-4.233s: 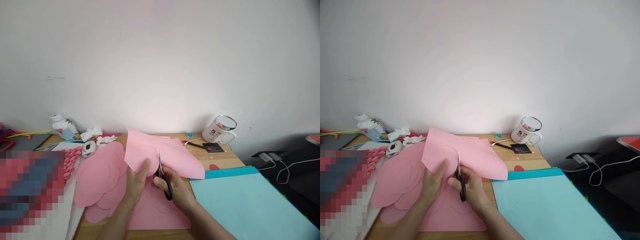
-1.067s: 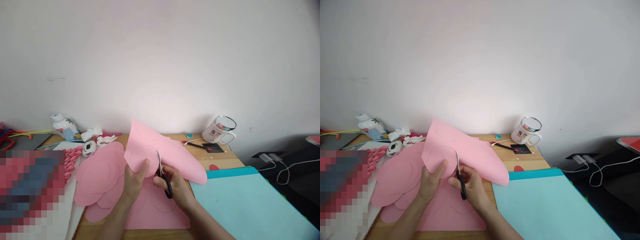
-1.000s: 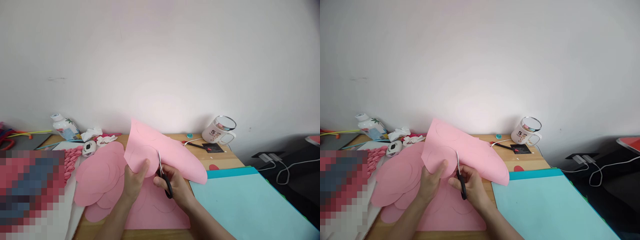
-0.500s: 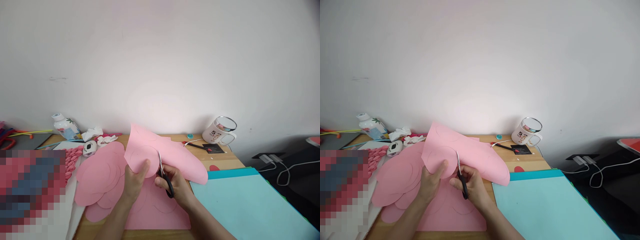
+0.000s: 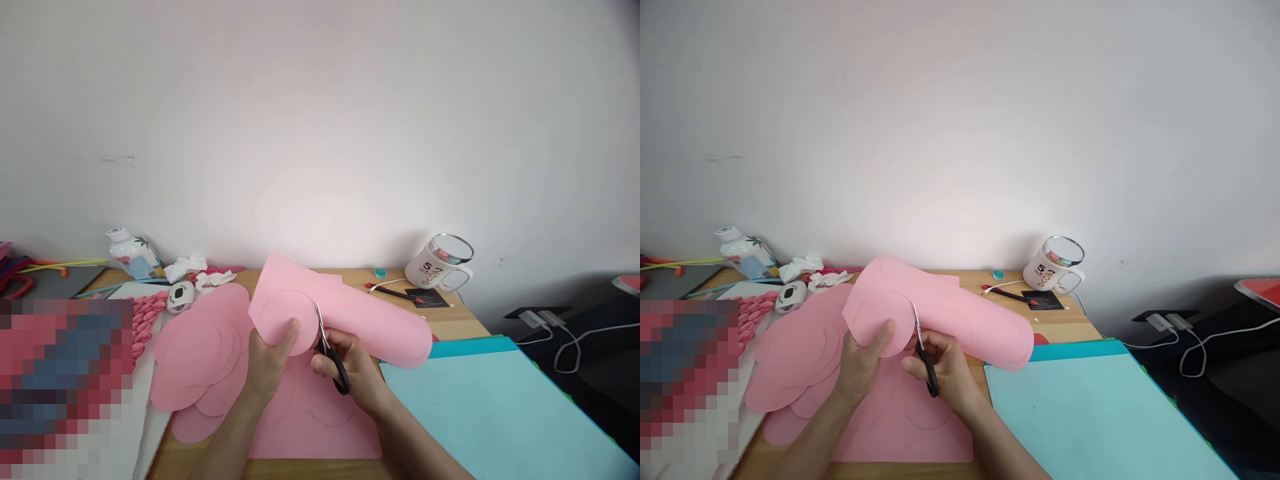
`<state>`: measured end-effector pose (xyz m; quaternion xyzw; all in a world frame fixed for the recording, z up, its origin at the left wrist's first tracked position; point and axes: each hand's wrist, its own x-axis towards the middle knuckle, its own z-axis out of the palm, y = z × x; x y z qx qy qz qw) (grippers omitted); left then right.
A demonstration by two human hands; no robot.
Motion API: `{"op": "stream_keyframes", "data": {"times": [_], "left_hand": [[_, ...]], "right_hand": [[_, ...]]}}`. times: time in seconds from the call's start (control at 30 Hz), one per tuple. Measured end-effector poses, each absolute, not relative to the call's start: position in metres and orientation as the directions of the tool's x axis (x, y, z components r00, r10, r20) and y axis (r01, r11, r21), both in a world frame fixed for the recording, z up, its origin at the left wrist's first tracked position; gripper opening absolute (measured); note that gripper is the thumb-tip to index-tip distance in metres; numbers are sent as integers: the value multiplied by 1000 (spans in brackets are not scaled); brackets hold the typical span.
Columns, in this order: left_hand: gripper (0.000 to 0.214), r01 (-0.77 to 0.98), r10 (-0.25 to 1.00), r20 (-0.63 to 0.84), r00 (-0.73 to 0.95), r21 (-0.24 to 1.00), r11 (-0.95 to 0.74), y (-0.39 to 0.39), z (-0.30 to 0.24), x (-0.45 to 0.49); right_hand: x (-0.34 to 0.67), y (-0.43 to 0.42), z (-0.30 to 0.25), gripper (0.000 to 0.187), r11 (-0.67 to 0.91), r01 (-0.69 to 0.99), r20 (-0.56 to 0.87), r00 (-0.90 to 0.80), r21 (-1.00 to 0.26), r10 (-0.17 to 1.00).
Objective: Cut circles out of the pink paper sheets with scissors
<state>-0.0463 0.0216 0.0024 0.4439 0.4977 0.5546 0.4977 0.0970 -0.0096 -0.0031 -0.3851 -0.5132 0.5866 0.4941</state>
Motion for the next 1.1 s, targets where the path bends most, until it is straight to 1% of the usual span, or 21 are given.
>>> {"op": "stream_keyframes", "data": {"times": [0.6, 0.87, 0.97, 1.1], "left_hand": [[27, -90, 995, 38, -95, 995, -46, 25, 0, -50], [27, -108, 994, 33, -101, 993, -44, 28, -2, -52], [28, -113, 995, -1, -95, 994, -10, 27, -2, -50], [31, -247, 999, 4, -44, 969, -14, 24, -5, -42]], "right_hand": [[95, -12, 5, 38, 5, -95, 24, -192, -995, 981], [96, -12, 3, 35, 2, -93, 21, -200, -996, 980], [95, -11, 5, 35, 9, -107, 27, -160, -994, 987], [89, -11, 3, 37, 72, -128, 76, -23, -989, 997]]}}
